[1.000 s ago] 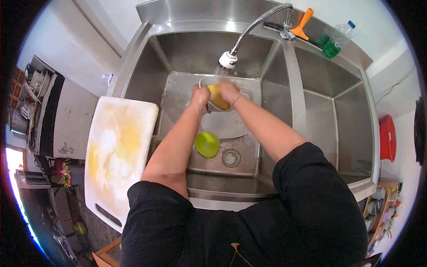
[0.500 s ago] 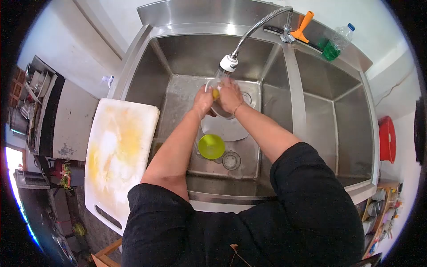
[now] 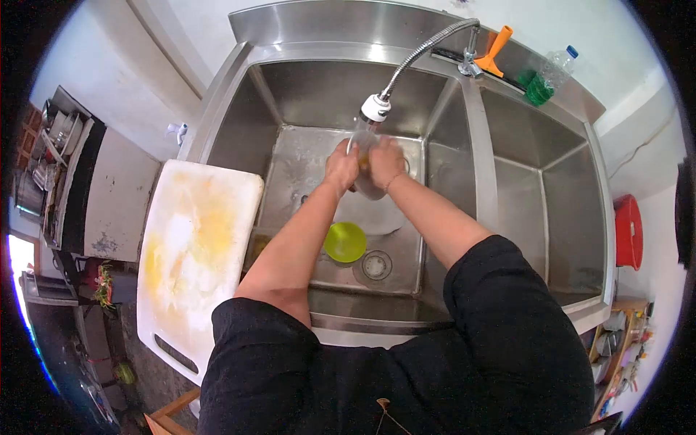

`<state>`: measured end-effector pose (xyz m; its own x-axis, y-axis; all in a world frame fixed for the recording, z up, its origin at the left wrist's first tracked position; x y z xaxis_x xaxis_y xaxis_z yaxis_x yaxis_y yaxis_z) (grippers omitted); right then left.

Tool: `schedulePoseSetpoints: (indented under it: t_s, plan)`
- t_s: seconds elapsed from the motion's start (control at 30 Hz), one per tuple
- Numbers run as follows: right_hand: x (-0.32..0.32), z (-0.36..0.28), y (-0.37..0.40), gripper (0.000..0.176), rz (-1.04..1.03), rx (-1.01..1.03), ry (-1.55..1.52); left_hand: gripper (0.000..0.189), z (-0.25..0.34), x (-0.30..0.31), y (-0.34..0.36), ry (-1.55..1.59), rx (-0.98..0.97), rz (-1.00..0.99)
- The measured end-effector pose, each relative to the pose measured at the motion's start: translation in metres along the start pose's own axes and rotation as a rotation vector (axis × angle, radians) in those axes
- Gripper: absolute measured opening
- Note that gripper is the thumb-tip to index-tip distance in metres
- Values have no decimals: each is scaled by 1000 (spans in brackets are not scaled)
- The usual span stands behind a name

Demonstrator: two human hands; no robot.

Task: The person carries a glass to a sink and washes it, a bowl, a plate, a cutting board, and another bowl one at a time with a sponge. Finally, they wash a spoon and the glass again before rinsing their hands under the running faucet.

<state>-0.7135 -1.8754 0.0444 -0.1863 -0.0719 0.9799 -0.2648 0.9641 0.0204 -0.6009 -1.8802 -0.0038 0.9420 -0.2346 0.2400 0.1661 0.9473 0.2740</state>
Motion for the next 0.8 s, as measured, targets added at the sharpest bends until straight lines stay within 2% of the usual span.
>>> schedulePoseSetpoints:
  t_s: [0.03, 0.07, 0.13, 0.17, 0.23, 0.3, 0.33, 0.37, 0.43, 0.47, 0.5, 0.53, 0.57, 0.63, 0.67, 0.7, 0.73, 0.8]
  plan:
    - [-13, 1, 1, 29, -188, -39, 35, 43, 0, 2, -2, -113, -55, 45]
    - [-33, -13, -8, 27, -349, 67, -21, 43, 0, 8, -3, -232, -106, 92]
    - [-71, -45, -24, 27, -663, 291, -141, 43, -10, 21, 7, -15, 117, -16]
    - [-58, -42, -33, 27, -510, 285, -310, 43, -11, 20, 14, 99, 226, -72]
    - [-29, -28, -38, 26, -195, 263, -636, 44, -5, 9, 23, 309, 242, -159]
    - [3, -6, -18, 22, 143, 137, -244, 49, 1, -8, 26, 448, 251, -282]
    - [20, 0, 1, 20, 305, 71, -42, 48, 5, -11, 28, 353, 249, -272]
    - [18, 1, 7, 18, 232, 51, 43, 48, 11, -14, 29, 256, 244, -263]
    - [-59, -2, -10, 23, -374, 124, -54, 47, 10, -11, 19, 35, 168, -203]
    - [-99, -7, -8, 26, -676, 162, -106, 46, -11, -5, 2, -57, 114, -173]
    - [-92, -20, -13, 27, -674, 190, -230, 46, -39, 5, -19, -153, 60, -142]
    - [-80, -36, -18, 27, -671, 217, -354, 45, -34, 11, -20, -247, 6, -112]
    - [-69, -46, -20, 28, -669, 244, -474, 44, -46, 9, -19, -79, 84, -155]
    - [-39, -20, -29, 28, -247, 171, -396, 43, -14, 6, 18, 258, 236, -238]
    - [-22, -8, -28, 28, -37, 139, -355, 43, -3, 3, 21, 281, 218, -237]
    - [-1, -3, -9, 32, 146, 108, -154, 43, 4, -5, 23, 307, 204, -237]
    - [-8, -5, -1, 32, -8, 64, -99, 43, 6, -14, 25, 336, 192, -242]
    - [-22, -1, 10, 33, -304, -32, 14, 44, 1, -10, 8, 61, 104, -157]
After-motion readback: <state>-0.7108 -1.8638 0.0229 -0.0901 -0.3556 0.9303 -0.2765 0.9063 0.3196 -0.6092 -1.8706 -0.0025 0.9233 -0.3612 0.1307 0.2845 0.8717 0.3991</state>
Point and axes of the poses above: each hand's wrist, its own y-axis away from the middle knuckle, its own x-axis out of the back of the hand, z = x × y, the point moved 9 cm from there along -y, towards the middle knuckle, and after that the axes turned 15 degrees about -z, right-handed, at the moved point
